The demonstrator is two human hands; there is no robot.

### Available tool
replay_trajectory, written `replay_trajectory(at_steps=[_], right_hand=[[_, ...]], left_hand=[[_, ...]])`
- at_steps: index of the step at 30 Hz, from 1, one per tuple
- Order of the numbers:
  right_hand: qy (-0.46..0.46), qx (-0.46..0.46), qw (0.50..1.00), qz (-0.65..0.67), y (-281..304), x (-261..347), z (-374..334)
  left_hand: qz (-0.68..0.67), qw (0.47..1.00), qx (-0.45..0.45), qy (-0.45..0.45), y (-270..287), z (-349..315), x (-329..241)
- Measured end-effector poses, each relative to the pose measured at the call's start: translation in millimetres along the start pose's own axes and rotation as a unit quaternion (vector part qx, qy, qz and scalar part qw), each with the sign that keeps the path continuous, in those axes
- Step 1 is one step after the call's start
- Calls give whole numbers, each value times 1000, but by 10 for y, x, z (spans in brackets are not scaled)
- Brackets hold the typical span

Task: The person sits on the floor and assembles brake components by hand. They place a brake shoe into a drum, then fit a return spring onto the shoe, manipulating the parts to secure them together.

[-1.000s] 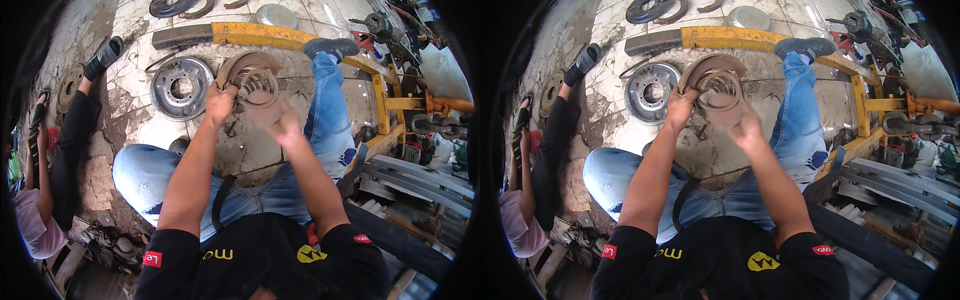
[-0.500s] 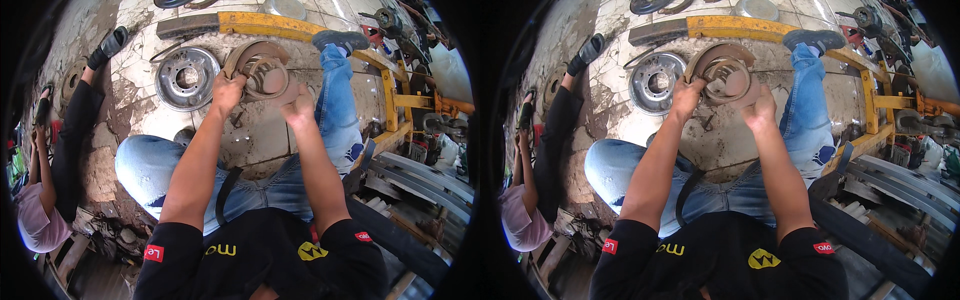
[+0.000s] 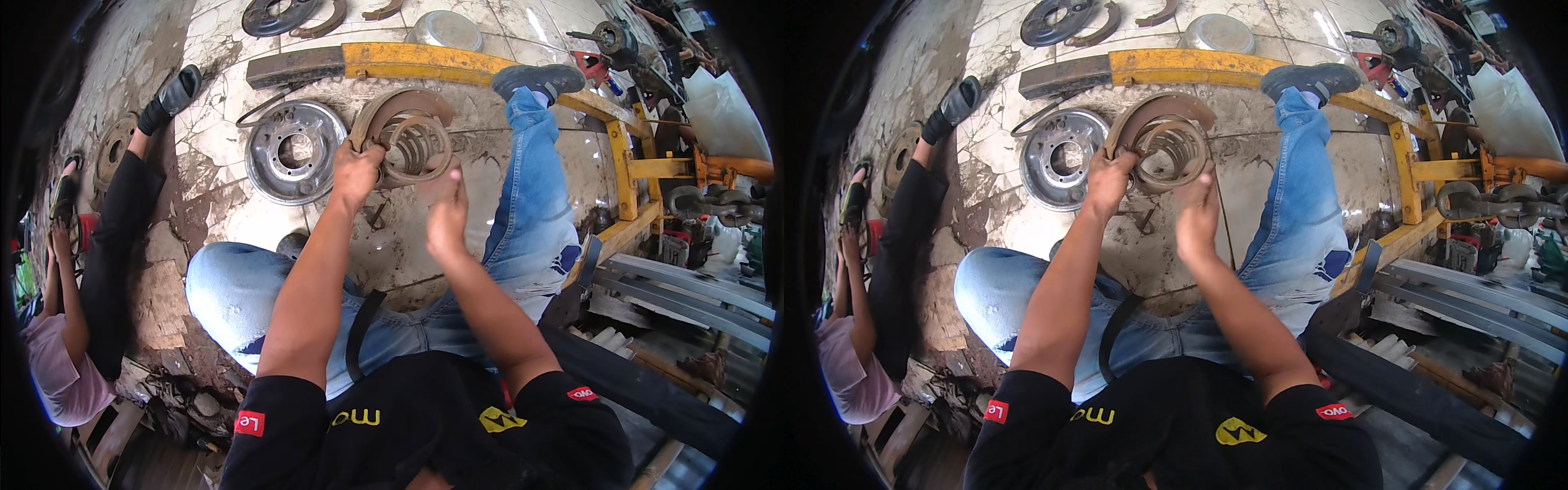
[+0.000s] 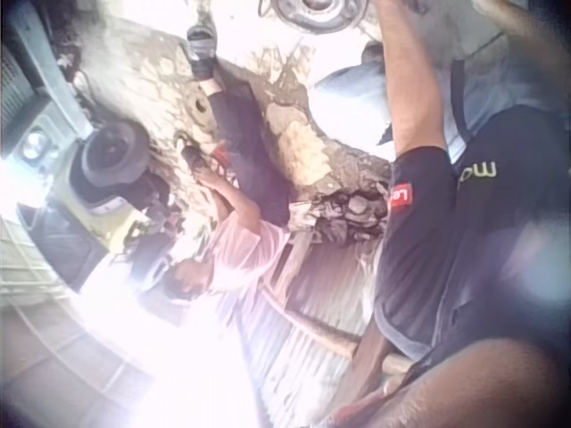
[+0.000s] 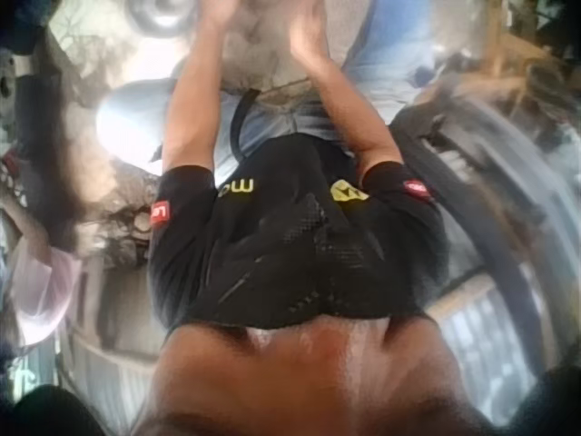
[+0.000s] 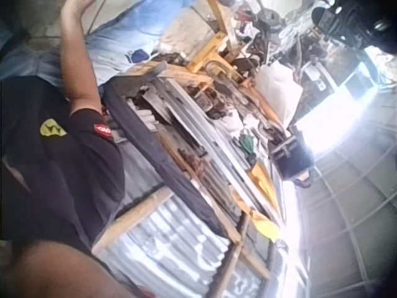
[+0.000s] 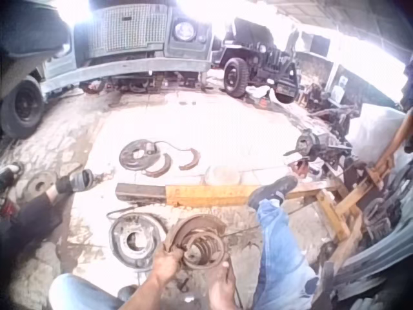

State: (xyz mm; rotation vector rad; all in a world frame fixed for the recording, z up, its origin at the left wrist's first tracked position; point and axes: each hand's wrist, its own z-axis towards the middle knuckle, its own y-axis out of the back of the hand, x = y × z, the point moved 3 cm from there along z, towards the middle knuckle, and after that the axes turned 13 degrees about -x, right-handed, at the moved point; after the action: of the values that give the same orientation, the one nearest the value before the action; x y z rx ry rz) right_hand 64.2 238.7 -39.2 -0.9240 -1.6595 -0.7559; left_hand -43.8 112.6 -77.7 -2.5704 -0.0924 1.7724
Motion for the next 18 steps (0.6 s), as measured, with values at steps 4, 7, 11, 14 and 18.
replay_trajectory(at_steps=[4, 7, 11, 14, 18], right_hand=[[204, 25, 961, -186, -84, 94, 223], [274, 99, 921, -259, -192, 291, 450], [329, 110, 895, -280, -64, 204, 215], [348, 105, 878, -311, 125, 15, 35], [406, 90, 819, -394, -35, 62, 198]], left_hand=[[36, 999, 11, 9, -54, -69, -71], [-21, 1000, -4, -5, -49, -67, -51], [5, 1000, -24, 10, -19, -125, -102], [45, 999, 0, -2, -41, -100, -105], [13, 1000, 6, 11, -62, -73, -74]])
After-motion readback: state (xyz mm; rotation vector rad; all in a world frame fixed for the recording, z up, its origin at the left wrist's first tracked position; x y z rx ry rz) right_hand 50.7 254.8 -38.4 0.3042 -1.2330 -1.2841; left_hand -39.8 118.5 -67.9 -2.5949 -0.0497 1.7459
